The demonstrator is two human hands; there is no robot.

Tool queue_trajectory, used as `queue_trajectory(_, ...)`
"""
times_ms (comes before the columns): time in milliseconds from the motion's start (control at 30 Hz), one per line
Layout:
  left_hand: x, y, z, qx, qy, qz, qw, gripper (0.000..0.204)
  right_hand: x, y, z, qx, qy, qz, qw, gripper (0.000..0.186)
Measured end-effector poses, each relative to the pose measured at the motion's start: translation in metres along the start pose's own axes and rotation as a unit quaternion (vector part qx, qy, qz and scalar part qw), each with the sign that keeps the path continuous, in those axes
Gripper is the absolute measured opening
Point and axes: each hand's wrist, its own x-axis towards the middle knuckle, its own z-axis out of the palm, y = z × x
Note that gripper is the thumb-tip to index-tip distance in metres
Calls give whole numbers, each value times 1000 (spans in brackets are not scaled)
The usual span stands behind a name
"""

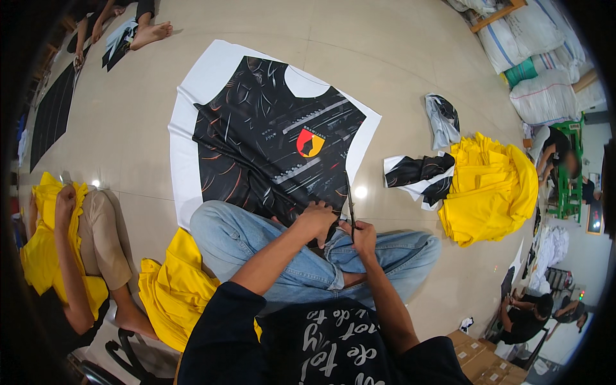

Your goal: The person sits on the floor and uses scissors to cut a black patterned fabric laid over a white sheet. They trim the edges of the fabric, occasionally lifting and repositioning it to continue cutting along the outline.

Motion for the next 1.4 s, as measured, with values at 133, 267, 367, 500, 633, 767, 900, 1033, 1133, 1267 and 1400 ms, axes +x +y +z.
queue_trajectory(133,0,1,1,14,-35,-2,999,100,3,-17,-3,106,-58,78,990,49)
queue_trajectory(267,1,-2,1,2,-52,-2,999,106,2,-30,4,112,-37,70,991,45)
queue_trajectory(367,7,-13,11,5,-72,14,997,116,0,-30,11,127,-29,70,989,44)
queue_trajectory(500,8,-18,19,-2,-88,17,996,116,-1,-39,15,205,-48,76,975,44)
queue_trajectory(633,-1,-9,3,4,-108,22,994,115,4,-43,21,201,-33,74,976,43)
queue_trajectory(767,-2,-10,3,1,-109,26,994,115,4,-44,23,192,-24,68,979,39)
queue_trajectory(900,1,-11,4,1,-115,24,993,115,7,-51,26,200,-14,80,976,40)
queue_trajectory(1033,3,-12,5,10,-120,30,992,116,10,-55,33,210,-5,77,975,41)
queue_trajectory(1133,2,-14,9,24,-118,34,992,117,6,-64,33,244,-13,94,965,41)
queue_trajectory(1267,-7,-13,9,17,-95,53,994,117,14,-69,38,279,-18,97,955,42)
queue_trajectory(1400,-21,-3,-6,23,-80,38,996,116,21,-70,45,265,17,90,960,42)
